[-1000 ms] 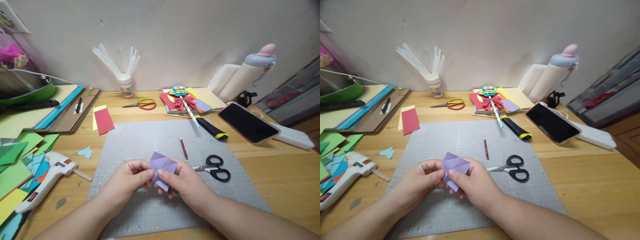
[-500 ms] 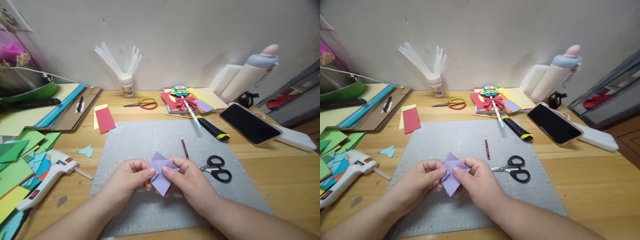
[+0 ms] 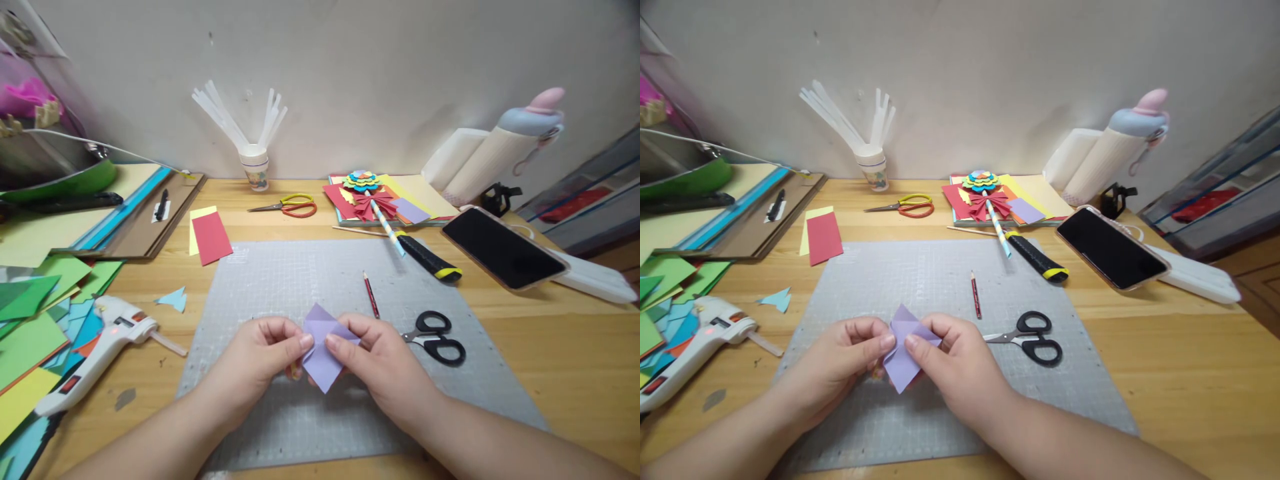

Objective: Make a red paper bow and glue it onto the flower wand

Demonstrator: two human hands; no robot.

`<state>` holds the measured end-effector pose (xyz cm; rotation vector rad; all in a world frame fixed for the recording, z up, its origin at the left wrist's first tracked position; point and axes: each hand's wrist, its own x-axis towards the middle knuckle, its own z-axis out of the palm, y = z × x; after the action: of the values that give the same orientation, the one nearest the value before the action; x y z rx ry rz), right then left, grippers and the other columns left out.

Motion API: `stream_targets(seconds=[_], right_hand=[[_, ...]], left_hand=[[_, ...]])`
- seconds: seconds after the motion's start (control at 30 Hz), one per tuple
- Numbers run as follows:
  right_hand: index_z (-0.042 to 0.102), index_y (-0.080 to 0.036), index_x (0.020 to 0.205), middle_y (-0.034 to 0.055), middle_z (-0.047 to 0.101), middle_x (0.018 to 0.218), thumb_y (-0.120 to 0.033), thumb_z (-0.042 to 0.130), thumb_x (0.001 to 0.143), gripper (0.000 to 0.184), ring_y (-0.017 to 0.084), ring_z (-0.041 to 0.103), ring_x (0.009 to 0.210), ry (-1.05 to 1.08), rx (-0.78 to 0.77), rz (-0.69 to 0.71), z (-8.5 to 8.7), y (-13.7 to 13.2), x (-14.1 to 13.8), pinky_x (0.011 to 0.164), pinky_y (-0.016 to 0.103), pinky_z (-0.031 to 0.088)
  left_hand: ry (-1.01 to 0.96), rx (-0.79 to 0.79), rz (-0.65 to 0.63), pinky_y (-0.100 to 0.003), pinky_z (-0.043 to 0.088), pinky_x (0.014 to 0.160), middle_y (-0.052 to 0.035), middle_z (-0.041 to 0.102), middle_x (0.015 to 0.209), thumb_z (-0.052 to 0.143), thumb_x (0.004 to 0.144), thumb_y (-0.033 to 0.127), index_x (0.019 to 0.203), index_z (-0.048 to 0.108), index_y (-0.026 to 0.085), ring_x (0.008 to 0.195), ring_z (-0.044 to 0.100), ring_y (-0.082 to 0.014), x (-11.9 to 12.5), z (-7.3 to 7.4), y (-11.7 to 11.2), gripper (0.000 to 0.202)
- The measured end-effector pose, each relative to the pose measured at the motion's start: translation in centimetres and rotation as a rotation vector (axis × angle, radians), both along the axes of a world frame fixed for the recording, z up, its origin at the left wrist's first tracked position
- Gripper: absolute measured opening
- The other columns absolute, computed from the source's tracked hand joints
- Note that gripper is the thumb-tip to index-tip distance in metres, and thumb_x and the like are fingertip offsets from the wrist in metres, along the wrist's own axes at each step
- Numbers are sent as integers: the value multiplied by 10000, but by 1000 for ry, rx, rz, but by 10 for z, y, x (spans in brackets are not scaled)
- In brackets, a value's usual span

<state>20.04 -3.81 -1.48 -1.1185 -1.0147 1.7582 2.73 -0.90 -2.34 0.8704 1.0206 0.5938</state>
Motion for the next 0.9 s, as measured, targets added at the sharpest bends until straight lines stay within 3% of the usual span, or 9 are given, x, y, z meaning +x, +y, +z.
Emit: stream_targets(seconds=[0.67, 0.9], right_hand=[[583, -175, 747, 18, 649, 656, -430, 661, 767, 268, 155, 607, 637, -36, -27, 9, 1, -2, -1, 630, 275, 458], [573, -172, 708, -14, 547, 639, -408, 665, 740, 255, 121, 493, 592, -167, 2, 38, -1, 1, -1, 574, 246, 389]], left_hand=[[38, 30, -10, -216, 317, 527, 35, 560, 516, 766, 665, 429, 601, 573, 152, 499, 446, -77, -2, -1, -1, 343], [172, 138, -25, -224, 327, 528, 36, 533, 501, 751, 640, 428, 564, 569, 162, 503, 438, -92, 1, 8, 0, 331]])
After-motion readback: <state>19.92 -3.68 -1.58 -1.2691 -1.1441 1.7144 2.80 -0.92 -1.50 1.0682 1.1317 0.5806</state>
